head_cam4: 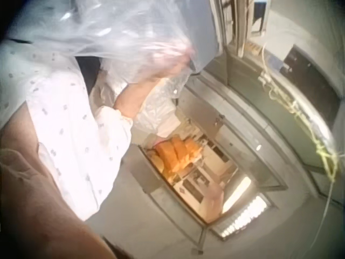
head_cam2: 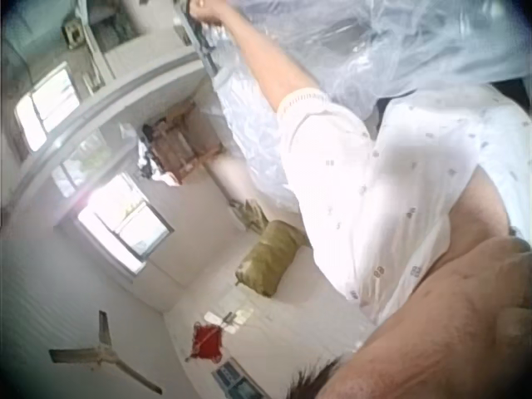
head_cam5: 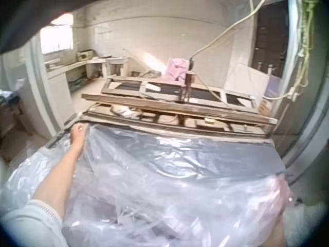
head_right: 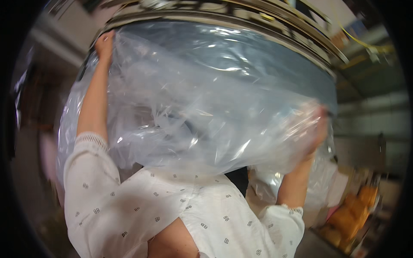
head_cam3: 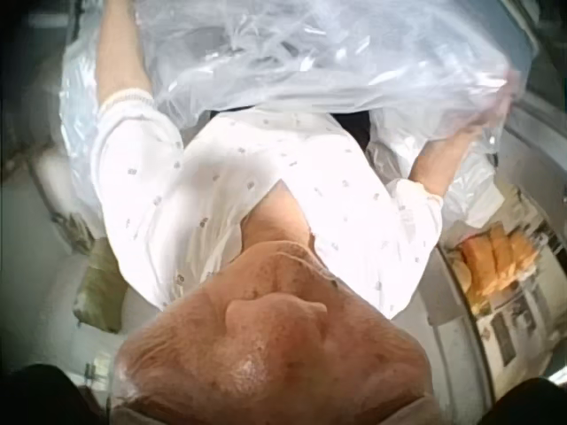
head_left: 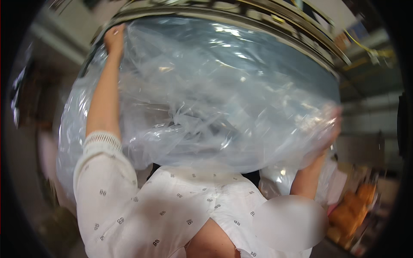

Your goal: The person covers a large industrial knitting machine with a plastic sheet by hand.

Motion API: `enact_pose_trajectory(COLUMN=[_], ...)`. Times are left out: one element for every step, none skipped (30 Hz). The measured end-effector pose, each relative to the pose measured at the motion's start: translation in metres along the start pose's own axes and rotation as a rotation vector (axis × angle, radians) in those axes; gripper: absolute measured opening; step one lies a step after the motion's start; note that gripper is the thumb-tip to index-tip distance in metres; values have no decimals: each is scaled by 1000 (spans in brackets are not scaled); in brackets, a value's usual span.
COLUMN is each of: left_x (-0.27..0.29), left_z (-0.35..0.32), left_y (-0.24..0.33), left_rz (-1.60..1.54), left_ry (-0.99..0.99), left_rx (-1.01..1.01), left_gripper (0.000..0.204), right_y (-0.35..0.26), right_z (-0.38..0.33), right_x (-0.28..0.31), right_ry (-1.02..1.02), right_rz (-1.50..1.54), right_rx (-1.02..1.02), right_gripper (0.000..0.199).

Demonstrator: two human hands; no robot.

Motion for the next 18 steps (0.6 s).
enact_pose_trajectory(left_x=[10,-5,-18,-23,-24,-17,-13,-15,-15,-22,-28,-22,-22,-17,-15,-12,-17,-16], left_z=[3,-5,-13,-10,-10,-5,1,4,14,20,22,23,21,21,23,23,19,15], left_y=[-1,14,31,32,30,15,-2,-12,-18,-20,-17,-17,-17,-17,-16,-18,-18,-23], left_rz=[-7,-110,-88,-64,-14,-78,-77,-44,-66,-80,-64,-31,-28,26,72,118,153,176], left_ry=[-17,-102,-129,-155,-163,-129,-86,-86,-58,-69,-108,-139,-152,-132,-111,-102,-103,-112], left_rx=[-120,-145,-163,-149,-87,-44,-24,-2,-53,-48,-42,-40,-47,-52,-58,-80,-103,-110], left_gripper=[35,33,32,34,35,37,39,40,40,40,40,40,40,39,39,38,37,37], right_y=[-43,-81,-105,-102,-74,-42,-8,28,60,86,113,133,135,136,133,109,72,17], right_z=[14,19,13,20,21,14,-7,-34,-54,-72,-88,-98,-98,-91,-82,-67,-53,-37], right_x=[12,65,108,142,112,126,143,163,162,144,121,95,80,67,62,77,102,100], right_ry=[63,30,307,305,-330,33,393,390,421,322,255,179,192,224,255,262,279,310], right_rz=[-56,37,-67,20,481,366,251,232,363,347,399,465,472,332,187,202,210,75], right_rx=[95,207,339,394,169,179,188,89,77,15,-39,-104,-99,-156,-204,-109,-4,140], right_gripper=[25,24,24,32,43,52,61,77,84,84,77,70,70,62,53,46,40,39])
Point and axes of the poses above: each hand's wrist, its own z-axis towards the middle knuckle, its own x-axis out of the back of the hand, y = z × x, the point moved 7 cm from there along z, towards the middle knuckle, and after that the axes turned 2 degrees about -y, right-handed, at the moved point
